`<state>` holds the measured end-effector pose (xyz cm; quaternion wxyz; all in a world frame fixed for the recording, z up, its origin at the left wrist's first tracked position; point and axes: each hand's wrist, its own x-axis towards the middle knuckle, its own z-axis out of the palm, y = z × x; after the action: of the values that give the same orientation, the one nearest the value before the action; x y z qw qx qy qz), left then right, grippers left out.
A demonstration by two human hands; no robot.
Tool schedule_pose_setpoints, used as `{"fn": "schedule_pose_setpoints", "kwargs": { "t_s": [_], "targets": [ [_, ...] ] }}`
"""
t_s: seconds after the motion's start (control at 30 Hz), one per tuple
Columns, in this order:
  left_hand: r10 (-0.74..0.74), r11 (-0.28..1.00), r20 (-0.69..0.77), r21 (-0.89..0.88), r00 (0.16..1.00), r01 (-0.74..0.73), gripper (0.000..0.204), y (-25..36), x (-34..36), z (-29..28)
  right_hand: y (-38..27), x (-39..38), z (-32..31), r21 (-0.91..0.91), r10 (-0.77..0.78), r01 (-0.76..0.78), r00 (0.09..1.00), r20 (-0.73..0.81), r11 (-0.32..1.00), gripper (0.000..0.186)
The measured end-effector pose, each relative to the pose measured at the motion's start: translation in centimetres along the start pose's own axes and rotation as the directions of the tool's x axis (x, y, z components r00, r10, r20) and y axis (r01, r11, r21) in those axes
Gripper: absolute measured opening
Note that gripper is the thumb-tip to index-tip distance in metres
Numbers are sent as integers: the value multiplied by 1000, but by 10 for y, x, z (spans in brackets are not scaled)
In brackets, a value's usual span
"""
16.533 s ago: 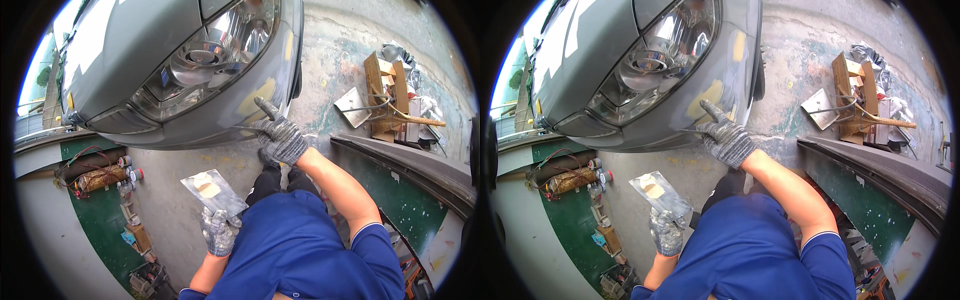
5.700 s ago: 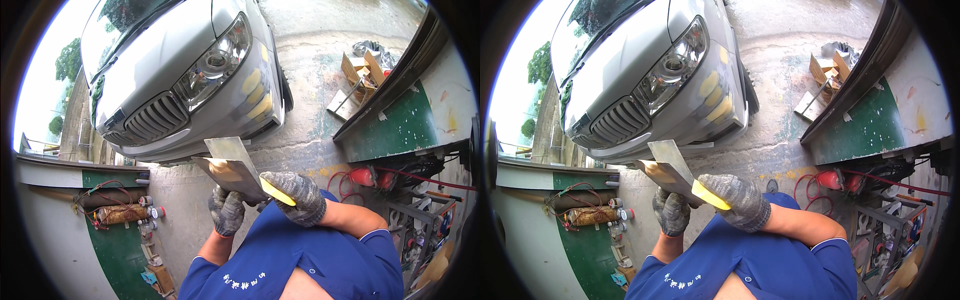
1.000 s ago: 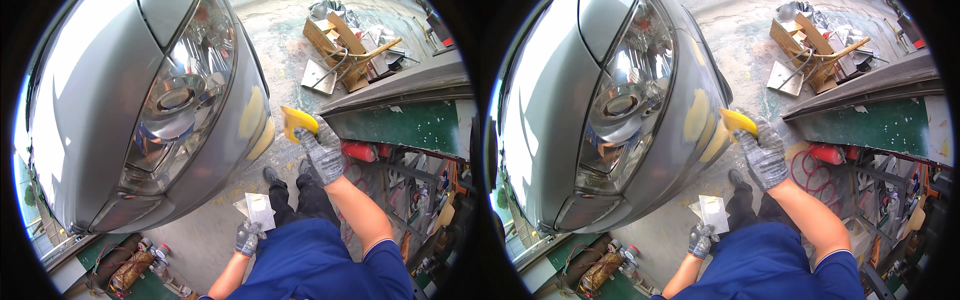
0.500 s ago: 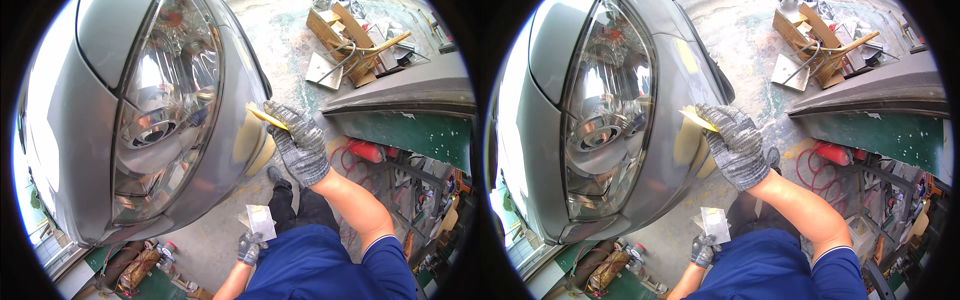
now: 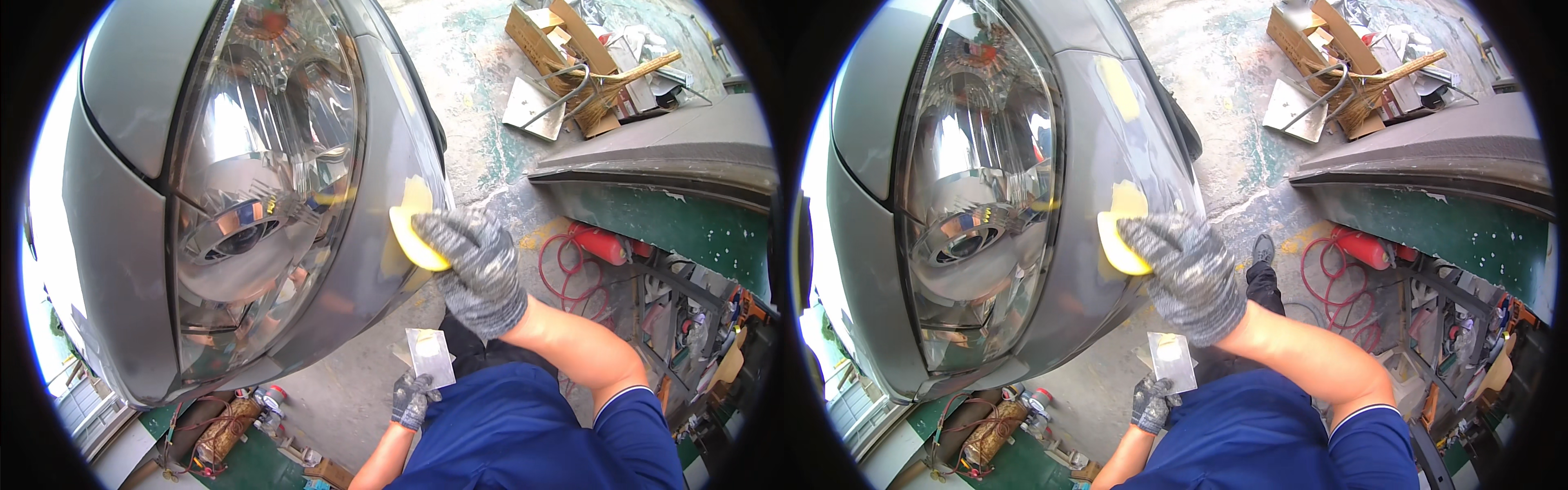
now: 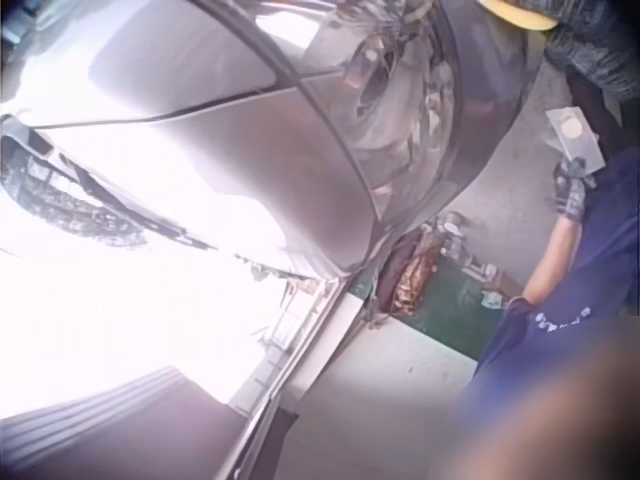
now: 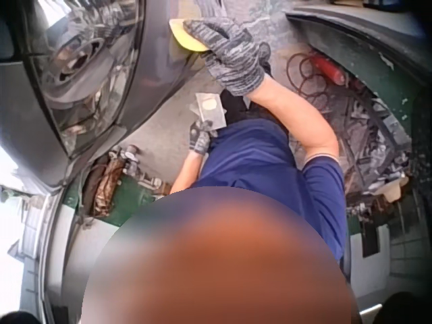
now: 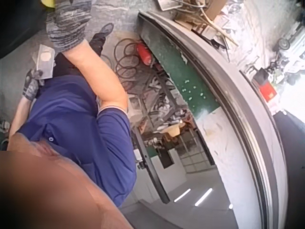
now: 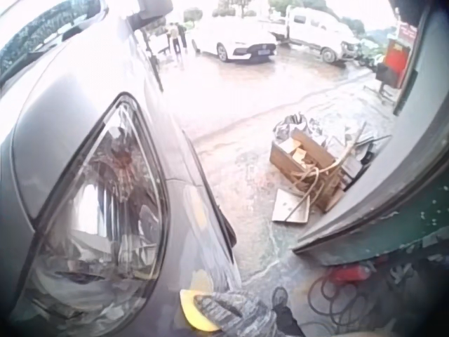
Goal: The person scoops body filler from a can onto a metal spreader, mixes it briefly, and applies it to the front bumper of a silver car. They then use a yellow sanding block to smooth the applied filler on the bumper surface.
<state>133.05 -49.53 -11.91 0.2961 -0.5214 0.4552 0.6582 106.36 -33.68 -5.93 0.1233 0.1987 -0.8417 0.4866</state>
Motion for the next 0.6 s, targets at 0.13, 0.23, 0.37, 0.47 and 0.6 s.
{"fn": "schedule_pose_setpoints", "kwargs": {
  "t_s": [0.13, 0.23, 0.37, 0.47, 0.6],
  "targets": [
    [4, 999, 24, 49, 1000, -5, 26, 1, 1, -1, -17, -27, 8, -9, -14, 15, 993, 115, 1000, 55],
    [9, 1000, 37, 17, 999, -10, 24, -4, 6, -6, -20, -41, 14, 42, -11, 2, 977, 215, 999, 56],
    [23, 1000, 53, 15, 998, -24, 24, -10, 9, -10, -11, -16, -1, 79, 67, -68, 998, 19, 994, 55],
    [29, 1000, 33, 11, 999, -29, 24, -11, 6, -6, 6, 11, -13, 157, 226, -219, 974, -31, 963, 45],
    [31, 998, 32, 45, 999, -33, 26, -10, 4, -5, 20, 22, -7, 150, 183, -169, 980, -81, 974, 41]
  ]
}}
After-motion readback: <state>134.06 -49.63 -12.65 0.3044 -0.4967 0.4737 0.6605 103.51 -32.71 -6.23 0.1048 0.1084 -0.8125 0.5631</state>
